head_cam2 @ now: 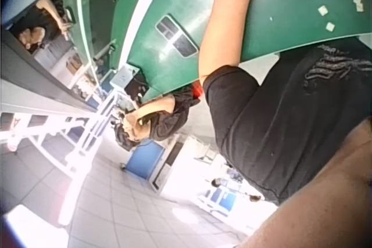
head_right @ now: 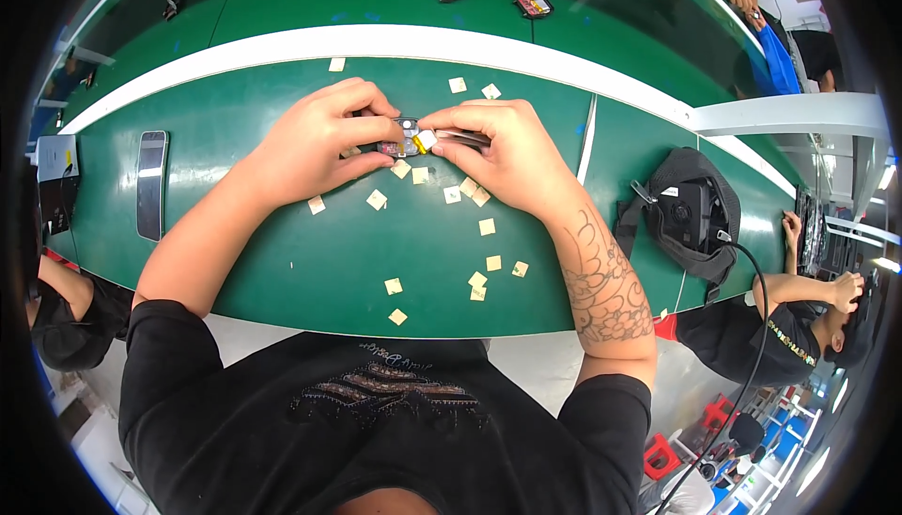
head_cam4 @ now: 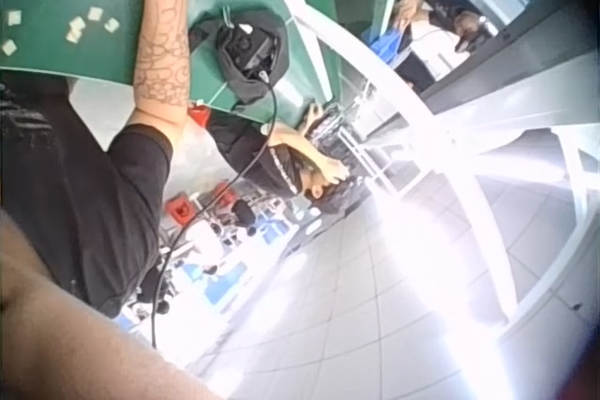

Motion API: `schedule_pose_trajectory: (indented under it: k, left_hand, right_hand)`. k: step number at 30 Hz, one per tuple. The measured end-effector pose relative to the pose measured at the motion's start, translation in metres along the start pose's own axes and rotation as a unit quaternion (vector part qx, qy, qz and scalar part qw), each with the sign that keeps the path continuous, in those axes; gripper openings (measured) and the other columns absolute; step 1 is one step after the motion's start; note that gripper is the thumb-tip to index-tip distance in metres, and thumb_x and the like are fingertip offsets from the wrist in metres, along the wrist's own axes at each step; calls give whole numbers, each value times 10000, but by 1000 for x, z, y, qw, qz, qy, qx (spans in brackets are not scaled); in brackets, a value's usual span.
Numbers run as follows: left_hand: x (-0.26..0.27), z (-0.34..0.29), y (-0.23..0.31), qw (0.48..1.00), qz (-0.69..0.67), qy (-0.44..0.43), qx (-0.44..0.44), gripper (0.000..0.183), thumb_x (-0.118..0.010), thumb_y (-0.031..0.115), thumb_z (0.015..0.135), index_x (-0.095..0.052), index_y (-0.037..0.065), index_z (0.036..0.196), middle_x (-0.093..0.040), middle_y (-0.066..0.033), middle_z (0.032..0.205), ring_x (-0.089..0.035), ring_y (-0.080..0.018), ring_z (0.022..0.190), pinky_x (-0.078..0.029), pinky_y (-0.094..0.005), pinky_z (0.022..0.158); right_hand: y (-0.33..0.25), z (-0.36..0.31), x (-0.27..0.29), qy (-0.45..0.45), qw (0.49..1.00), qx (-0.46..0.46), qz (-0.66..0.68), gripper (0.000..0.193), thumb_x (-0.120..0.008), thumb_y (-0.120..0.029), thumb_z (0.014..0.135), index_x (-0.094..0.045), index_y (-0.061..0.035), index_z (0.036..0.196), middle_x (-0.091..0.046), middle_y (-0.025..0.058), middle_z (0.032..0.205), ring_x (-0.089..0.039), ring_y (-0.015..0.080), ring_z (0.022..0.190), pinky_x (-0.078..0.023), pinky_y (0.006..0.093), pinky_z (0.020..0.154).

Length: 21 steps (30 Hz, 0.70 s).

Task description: Assemble small electronic components by applying adhesive stickers and connecting parts at a factory workbench.

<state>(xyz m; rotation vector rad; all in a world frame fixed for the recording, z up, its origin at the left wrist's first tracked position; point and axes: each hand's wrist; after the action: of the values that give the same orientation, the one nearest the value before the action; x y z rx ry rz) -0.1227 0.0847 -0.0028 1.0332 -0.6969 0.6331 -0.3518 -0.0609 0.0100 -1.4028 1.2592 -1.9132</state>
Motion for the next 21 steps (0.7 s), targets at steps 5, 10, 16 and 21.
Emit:
schedule_pose_trajectory:
  k: [5, 10, 16, 21]
  left_hand:
    - [1, -1, 4, 998, 52, 0, -25, 277, -880, 110, 803, -772, 103, 1058, -684, -41, 1082, -686, -261, 980, -585, -415, 841]
    - [-1, -1, 7, 995, 91, -9, -31, 258, -867, 151, 816, -765, 118, 1050, -677, -33, 1112, -675, -259, 1010, -574, -417, 884]
    - [-3, -2, 6, 993, 111, 4, -41, 244, -868, 166, 809, -754, 107, 1016, -684, -25, 1103, -666, -247, 1038, -565, -408, 891]
    - [-4, -1, 8, 992, 118, 7, -46, 243, -871, 166, 801, -753, 104, 1004, -686, -22, 1092, -668, -245, 1029, -568, -400, 884]
  right_hand:
    - [-11, 0, -1, -10, 999, -1, -53, 264, -786, 26, 938, -798, -8, 1199, -768, 101, 937, -737, 139, 829, -594, 280, 731]
    - [-12, -2, -16, 54, 991, 47, -117, 220, -775, -5, 900, -773, -34, 1117, -746, 130, 934, -736, 346, 807, -607, 406, 725]
    - [-11, -2, -28, 70, 983, 69, -155, 251, -754, -11, 909, -745, -57, 1155, -733, 111, 985, -731, 359, 831, -605, 433, 733]
    - [-10, -4, -30, 77, 983, 59, -154, 265, -755, -9, 905, -742, -54, 1166, -730, 111, 1000, -732, 361, 849, -607, 435, 747]
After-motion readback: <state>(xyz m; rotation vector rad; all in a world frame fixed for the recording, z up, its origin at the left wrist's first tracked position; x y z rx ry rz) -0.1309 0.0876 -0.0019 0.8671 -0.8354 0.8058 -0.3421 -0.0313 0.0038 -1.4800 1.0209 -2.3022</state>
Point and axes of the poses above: each hand's wrist, its own z-axis towards the middle knuckle, its own x-axis out of the back of the hand, y = z × x
